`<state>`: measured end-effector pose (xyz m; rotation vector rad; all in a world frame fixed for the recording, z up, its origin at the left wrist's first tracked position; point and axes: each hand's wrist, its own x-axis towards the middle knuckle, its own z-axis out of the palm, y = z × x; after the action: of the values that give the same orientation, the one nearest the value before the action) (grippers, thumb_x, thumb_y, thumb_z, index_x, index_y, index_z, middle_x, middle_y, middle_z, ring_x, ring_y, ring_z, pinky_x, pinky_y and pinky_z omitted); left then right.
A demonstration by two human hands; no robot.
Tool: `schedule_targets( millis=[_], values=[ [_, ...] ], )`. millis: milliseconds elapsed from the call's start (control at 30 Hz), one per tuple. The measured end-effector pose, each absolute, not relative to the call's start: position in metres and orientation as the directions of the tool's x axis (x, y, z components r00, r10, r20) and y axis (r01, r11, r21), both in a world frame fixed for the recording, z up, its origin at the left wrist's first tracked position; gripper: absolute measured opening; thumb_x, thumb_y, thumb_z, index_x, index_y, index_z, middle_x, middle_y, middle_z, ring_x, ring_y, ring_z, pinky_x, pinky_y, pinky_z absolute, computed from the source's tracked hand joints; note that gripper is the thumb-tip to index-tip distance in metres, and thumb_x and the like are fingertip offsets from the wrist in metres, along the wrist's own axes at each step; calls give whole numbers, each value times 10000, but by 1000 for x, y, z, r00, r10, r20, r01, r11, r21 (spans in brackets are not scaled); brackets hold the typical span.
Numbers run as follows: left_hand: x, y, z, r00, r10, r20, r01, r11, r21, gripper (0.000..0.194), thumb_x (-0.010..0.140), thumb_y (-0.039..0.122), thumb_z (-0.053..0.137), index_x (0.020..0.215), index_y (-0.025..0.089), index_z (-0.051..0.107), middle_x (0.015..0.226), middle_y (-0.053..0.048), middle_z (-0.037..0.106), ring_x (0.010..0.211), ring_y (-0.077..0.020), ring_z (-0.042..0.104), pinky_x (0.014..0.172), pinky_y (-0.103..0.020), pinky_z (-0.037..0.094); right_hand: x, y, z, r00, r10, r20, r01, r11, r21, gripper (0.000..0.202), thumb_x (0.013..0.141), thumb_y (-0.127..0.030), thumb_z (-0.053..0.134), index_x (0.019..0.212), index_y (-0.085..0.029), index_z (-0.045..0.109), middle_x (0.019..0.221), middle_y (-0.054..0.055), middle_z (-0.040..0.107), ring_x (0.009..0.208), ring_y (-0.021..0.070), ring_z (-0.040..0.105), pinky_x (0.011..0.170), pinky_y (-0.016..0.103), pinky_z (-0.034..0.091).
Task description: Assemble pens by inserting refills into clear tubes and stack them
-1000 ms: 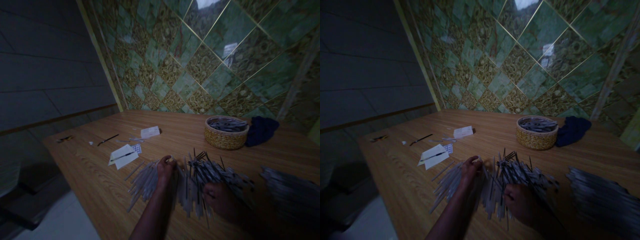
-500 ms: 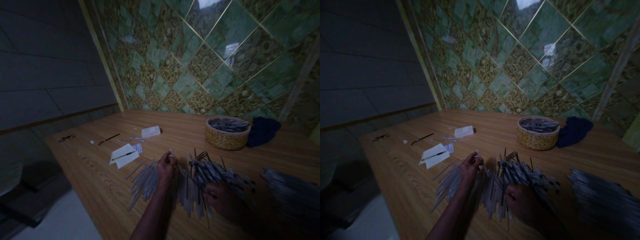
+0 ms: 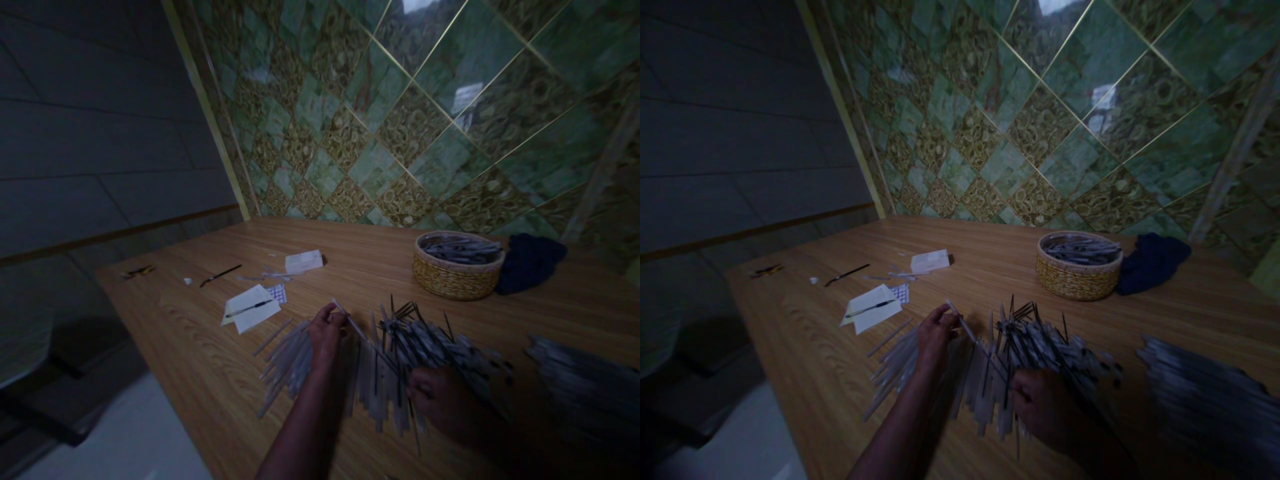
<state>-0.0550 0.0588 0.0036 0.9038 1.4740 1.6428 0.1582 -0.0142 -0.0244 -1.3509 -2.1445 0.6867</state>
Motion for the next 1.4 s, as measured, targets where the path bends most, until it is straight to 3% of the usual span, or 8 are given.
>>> schedule_targets(
  millis=[267,500,767,867,1033,1133,1267,1400],
  values=[
    [-36,52,1,-422,907,-6,-96,-38,995,422,600,268,655,989,121,582,611,-1,622,496,-118,570,433,-188,402,158,-14,-23,-357,923,144,701,366,-611,220,758,-192,424,589,-168,564,511,-21,538,495,98,490,477,206,252],
    [-18,45,7,-411,911,-47,-88,12,996,596,586,189,673,1138,63,486,491,49,561,424,-107,522,401,-179,372,158,-14,-21,-290,938,192,769,348,-536,236,819,-237,406,698,-193,605,608,18,640,557,142,588,523,235,349],
    [9,30,5,-226,932,-282,-282,214,935,782,653,136,684,1329,100,294,580,21,606,376,-99,517,352,-172,339,157,-12,-20,-141,937,319,389,349,-853,156,748,-276,552,872,-194,600,691,21,659,638,164,623,584,253,475],
    [7,31,5,-161,920,-358,-383,276,882,739,690,112,654,1332,155,292,662,1,630,389,-85,525,346,-157,313,157,-10,-22,-166,917,363,282,397,-873,267,721,-237,568,983,-186,575,696,11,648,654,158,622,622,259,492],
    [3,30,6,-99,931,-352,-428,280,859,747,697,143,666,1347,215,303,629,24,614,404,-82,529,354,-145,295,158,-10,-20,-167,912,375,360,410,-838,274,744,-255,541,1005,-189,589,598,-13,608,553,147,582,538,249,471],
    [7,26,3,-41,946,-322,-402,279,872,702,654,192,707,1288,188,407,601,22,615,404,-86,530,353,-145,297,157,-13,-15,-187,895,406,434,446,-783,252,755,-259,526,982,-213,626,660,9,656,600,157,608,583,261,490],
    [14,23,-2,48,950,-307,-238,310,921,358,630,293,711,927,110,626,557,-18,613,404,-104,525,353,-171,319,163,-11,-5,-208,863,460,466,501,-729,235,829,-261,446,915,-216,660,858,60,709,772,177,648,699,271,498],
    [14,19,6,11,1000,16,10,-16,1000,223,668,336,674,739,126,696,642,-55,644,585,-158,593,519,-231,441,177,-6,10,-101,885,455,480,444,-756,219,822,-294,471,866,-185,656,773,52,701,688,160,641,615,232,486]
  ],
)
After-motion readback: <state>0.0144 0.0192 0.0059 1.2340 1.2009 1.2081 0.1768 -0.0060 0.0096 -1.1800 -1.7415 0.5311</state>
